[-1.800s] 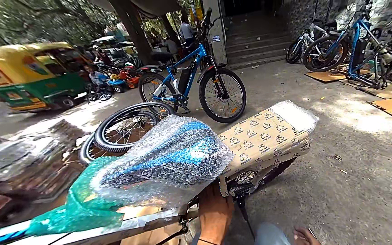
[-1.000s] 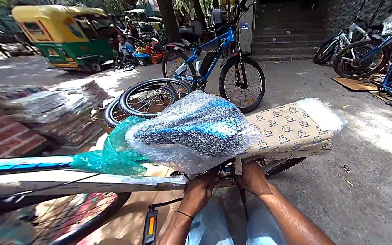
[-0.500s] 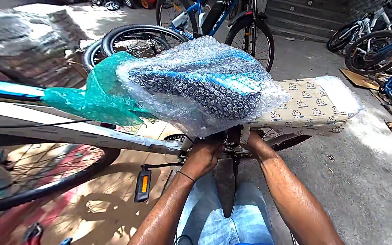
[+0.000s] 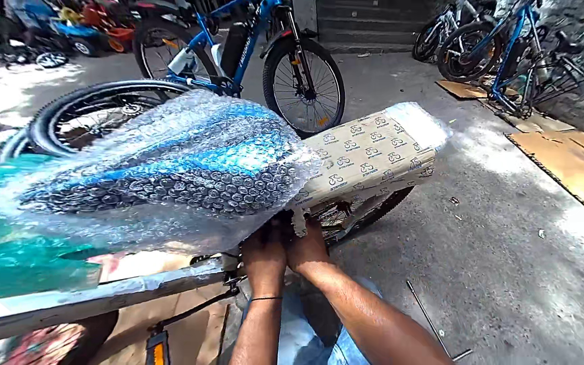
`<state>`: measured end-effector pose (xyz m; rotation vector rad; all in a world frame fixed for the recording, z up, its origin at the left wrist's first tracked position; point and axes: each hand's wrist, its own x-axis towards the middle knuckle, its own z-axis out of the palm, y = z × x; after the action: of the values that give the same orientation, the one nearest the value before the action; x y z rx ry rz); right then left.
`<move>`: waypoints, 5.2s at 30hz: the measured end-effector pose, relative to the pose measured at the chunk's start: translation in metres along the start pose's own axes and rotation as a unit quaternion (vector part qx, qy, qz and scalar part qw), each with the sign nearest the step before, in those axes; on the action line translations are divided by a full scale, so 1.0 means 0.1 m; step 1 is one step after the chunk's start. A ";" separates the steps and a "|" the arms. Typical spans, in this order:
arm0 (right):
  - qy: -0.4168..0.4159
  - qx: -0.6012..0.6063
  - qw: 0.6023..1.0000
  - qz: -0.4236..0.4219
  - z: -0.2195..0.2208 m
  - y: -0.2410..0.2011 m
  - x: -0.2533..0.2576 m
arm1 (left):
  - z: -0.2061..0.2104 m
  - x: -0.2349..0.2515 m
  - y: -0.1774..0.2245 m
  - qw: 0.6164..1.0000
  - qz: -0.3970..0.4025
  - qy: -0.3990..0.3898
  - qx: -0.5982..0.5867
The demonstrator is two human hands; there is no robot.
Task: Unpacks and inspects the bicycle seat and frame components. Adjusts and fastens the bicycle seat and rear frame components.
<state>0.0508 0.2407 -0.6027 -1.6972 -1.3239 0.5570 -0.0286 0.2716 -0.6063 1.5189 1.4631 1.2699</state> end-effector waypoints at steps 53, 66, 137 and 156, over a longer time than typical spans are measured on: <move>0.024 -0.029 0.998 0.052 0.01 0.29 0.04 | -0.55 0.38 -0.42 0.940 0.073 -0.308 0.130; -0.053 0.040 0.964 -0.259 0.04 0.68 0.07 | -0.43 0.26 -0.55 0.982 0.060 -0.176 -0.012; -0.032 0.084 0.984 -0.151 0.12 0.40 0.28 | -0.67 0.15 -0.31 0.914 0.238 -0.188 0.269; -0.039 0.175 0.973 -0.145 0.02 0.35 0.17 | -0.59 -0.32 -0.65 0.927 -0.086 0.072 -0.357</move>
<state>0.0732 0.2562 -0.6304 -1.1815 -1.4038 0.6455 -0.1019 0.2407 -0.6552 0.8093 1.0079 1.5930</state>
